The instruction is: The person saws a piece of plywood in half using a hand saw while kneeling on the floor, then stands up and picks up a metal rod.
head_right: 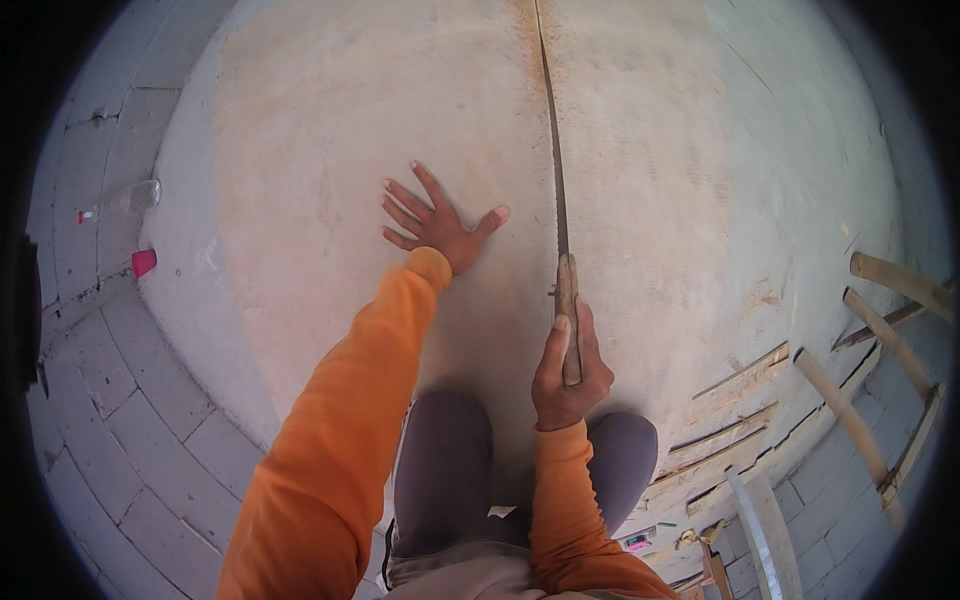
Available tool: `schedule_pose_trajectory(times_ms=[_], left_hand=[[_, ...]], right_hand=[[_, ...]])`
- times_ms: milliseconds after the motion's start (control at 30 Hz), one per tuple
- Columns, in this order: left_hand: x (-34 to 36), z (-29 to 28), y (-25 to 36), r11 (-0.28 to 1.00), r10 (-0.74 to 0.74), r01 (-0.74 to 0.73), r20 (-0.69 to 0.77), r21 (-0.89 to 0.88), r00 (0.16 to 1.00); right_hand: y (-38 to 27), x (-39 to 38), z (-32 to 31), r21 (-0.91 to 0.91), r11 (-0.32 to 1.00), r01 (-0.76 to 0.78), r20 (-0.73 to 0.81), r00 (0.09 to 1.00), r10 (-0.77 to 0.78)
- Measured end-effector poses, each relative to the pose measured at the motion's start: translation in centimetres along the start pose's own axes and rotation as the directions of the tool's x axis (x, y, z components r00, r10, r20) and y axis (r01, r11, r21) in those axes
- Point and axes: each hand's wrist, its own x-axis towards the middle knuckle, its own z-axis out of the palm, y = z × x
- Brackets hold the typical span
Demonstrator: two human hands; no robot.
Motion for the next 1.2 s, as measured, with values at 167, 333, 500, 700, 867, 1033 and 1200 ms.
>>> schedule_pose_trajectory(times_ms=[167, 333, 500, 700, 867, 1033, 1200], left_hand=[[-0.4, 0.2, 1.7, 0.999, 0.037, -0.037, 0.028, -0.016, 0.999], [-0.1, 0.1, 1.0, 1.0, 0.015, -0.015, 0.022, -0.018, 1.0], [-0.3, -0.1, 0.3, 1.0, 0.002, -0.001, 0.021, -0.008, 1.0], [-0.3, 0.7, 1.8, 0.999, 0.039, -0.039, 0.028, -0.005, 0.999], [0.0, 0.2, 0.1, 1.0, 0.017, -0.017, -0.01, 0.009, 1.0], [-0.8, -0.3, 0.8, 1.0, 0.011, -0.011, 0.027, -0.006, 1.0], [0.0, 0.8, 1.5, 0.999, 0.039, -0.039, 0.001, 0.009, 0.999]], right_hand=[[0.4, 14.1, 8.0, 0.128, 0.992, 0.01, -0.079, 0.997, 0.0], [-1.3, 11.3, 6.4, 0.015, 0.998, -0.056, -0.003, 0.998, 0.056], [0.1, 1.8, 1.5, 0.068, 0.998, -0.01, -0.054, 0.998, 0.014], [-0.3, 16.3, 8.5, 0.13, 0.99, -0.048, -0.008, 0.999, 0.05], [0.5, 1.6, 1.6, 0.08, 0.997, -0.02, -0.043, 0.999, 0.023], [0.4, 7.2, 6.1, 0.08, 0.996, -0.044, -0.083, 0.995, 0.051], [0.8, 15.7, 9.0, 0.14, 0.989, -0.038, -0.022, 0.999, 0.042]])
